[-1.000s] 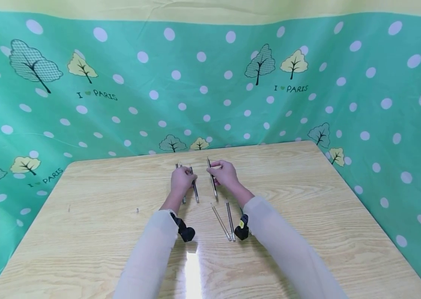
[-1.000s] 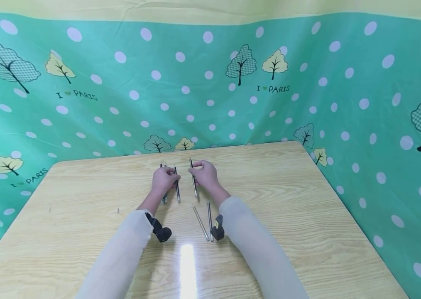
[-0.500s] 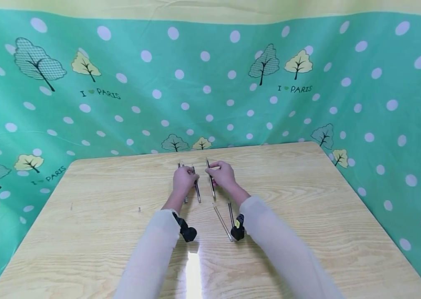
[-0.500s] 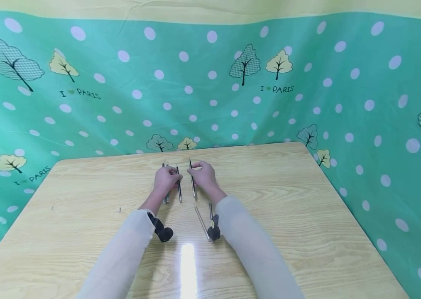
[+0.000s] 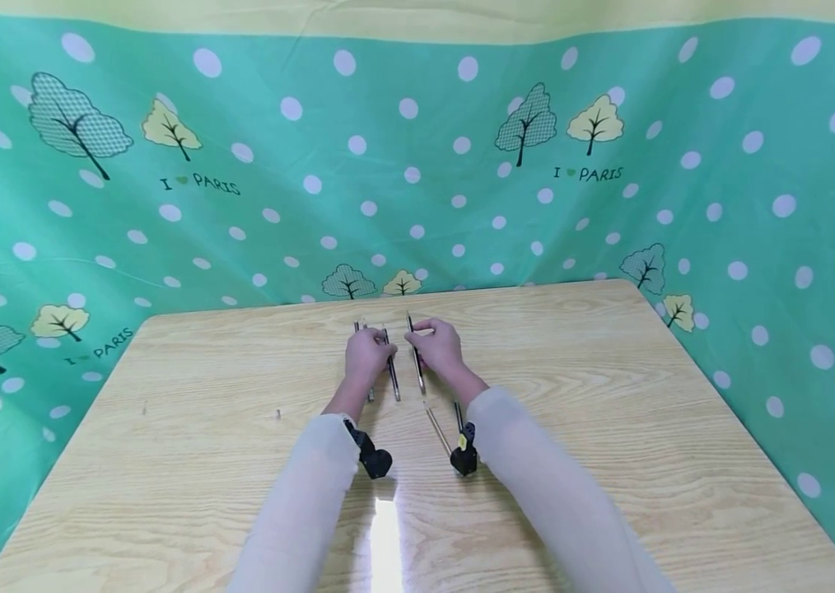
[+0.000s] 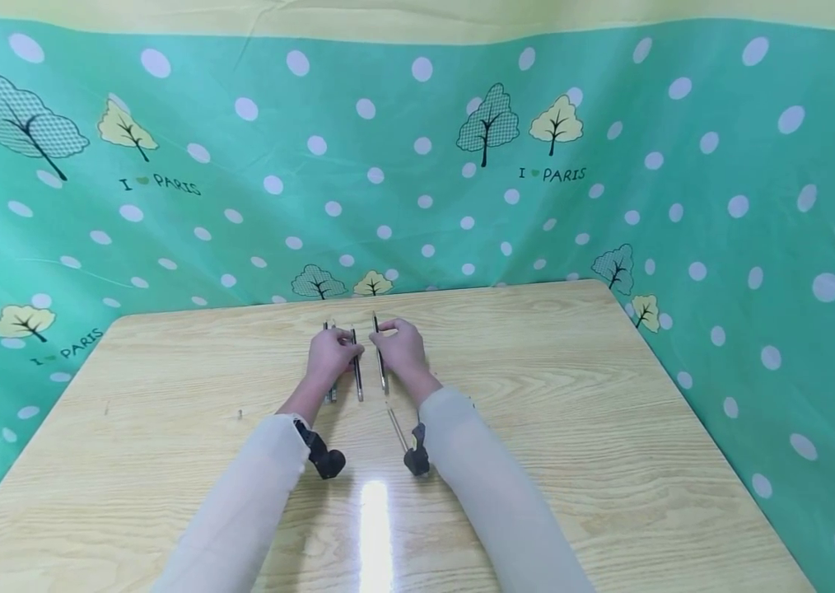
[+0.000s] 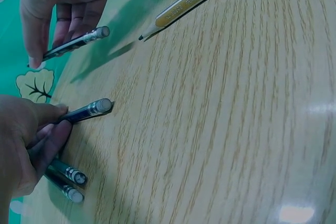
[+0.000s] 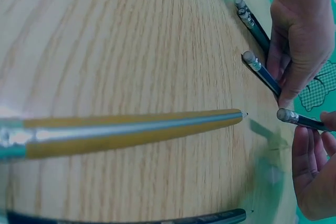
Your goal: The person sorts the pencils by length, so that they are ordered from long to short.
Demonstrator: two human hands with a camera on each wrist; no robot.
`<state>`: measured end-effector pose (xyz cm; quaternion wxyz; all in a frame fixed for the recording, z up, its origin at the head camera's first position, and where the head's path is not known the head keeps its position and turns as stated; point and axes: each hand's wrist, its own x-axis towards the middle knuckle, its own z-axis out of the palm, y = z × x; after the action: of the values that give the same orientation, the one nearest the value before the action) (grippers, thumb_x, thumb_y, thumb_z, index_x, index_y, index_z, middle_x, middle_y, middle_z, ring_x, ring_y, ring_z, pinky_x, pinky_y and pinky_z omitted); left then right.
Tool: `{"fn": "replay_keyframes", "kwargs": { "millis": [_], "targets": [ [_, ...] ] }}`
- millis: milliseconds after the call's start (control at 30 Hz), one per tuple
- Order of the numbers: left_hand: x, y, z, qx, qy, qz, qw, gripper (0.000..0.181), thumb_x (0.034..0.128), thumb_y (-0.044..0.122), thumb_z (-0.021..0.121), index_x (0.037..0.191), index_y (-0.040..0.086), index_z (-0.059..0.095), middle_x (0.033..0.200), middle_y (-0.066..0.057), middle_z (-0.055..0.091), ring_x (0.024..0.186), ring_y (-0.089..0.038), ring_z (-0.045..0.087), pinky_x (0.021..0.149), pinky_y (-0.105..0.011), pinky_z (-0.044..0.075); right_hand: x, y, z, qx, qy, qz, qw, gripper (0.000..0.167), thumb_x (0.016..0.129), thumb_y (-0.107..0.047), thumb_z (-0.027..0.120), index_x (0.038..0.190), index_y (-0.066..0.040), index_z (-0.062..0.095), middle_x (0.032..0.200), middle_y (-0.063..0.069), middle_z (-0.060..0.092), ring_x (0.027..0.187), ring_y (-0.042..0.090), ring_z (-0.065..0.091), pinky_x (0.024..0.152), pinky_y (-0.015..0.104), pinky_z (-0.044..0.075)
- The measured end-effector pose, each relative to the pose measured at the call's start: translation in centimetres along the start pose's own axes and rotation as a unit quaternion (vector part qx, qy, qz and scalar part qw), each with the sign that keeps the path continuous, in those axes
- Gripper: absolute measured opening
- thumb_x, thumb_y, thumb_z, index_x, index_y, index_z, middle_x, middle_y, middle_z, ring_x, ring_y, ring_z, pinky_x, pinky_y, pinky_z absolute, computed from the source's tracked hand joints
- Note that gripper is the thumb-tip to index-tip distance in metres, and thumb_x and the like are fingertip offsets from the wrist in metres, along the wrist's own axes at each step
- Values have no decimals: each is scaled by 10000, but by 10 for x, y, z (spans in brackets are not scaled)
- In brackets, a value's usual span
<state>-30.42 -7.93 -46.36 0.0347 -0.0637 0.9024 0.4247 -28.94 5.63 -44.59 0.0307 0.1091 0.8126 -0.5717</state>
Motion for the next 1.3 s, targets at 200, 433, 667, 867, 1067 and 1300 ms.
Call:
{"fn": "replay_keyframes", "kwargs": {
  "millis": [200,433,667,867,1067,1300],
  "targets": [
    [2,-2,1,32,13,12,10000,347,845,168,675,1155,19,630,923,-123,671,676,-163,626,578,-228,533,4,4,5,-78,-19,32,10000,241,865,-247,664,1080,-138,649,691,32,607,409,98,468,372,186,402],
    [2,-2,1,140,18,47,9999,347,851,171,669,1161,20,626,960,-132,676,686,-166,635,606,-243,543,6,5,13,-120,-5,161,9998,224,872,-240,652,1077,-150,647,715,55,626,392,104,453,346,192,396],
    [0,-1,0,178,53,66,9998,335,852,166,669,1152,21,634,942,-125,677,685,-165,632,604,-236,538,8,6,16,-307,-16,253,9992,209,879,-251,648,1067,-159,651,764,47,627,414,95,465,371,193,418],
    [0,1,0,233,70,69,9997,340,852,170,671,1159,27,634,947,-122,684,702,-171,639,628,-248,547,7,8,15,-552,-16,68,9985,215,870,-240,660,1055,-132,660,836,49,655,447,88,482,402,194,431],
    [0,1,1,349,121,99,9993,331,853,173,669,1152,33,642,947,-116,685,735,-185,635,653,-266,541,7,7,16,-790,-68,-92,9968,218,875,-243,652,1056,-122,659,850,50,664,468,81,479,419,189,412],
    [0,1,2,338,121,50,9993,326,853,178,676,1141,28,642,975,-126,685,759,-191,641,627,-250,538,9,7,19,-1005,-51,-27,9949,198,882,-244,645,1041,-125,654,838,28,640,515,79,476,432,198,403]
  ]
}}
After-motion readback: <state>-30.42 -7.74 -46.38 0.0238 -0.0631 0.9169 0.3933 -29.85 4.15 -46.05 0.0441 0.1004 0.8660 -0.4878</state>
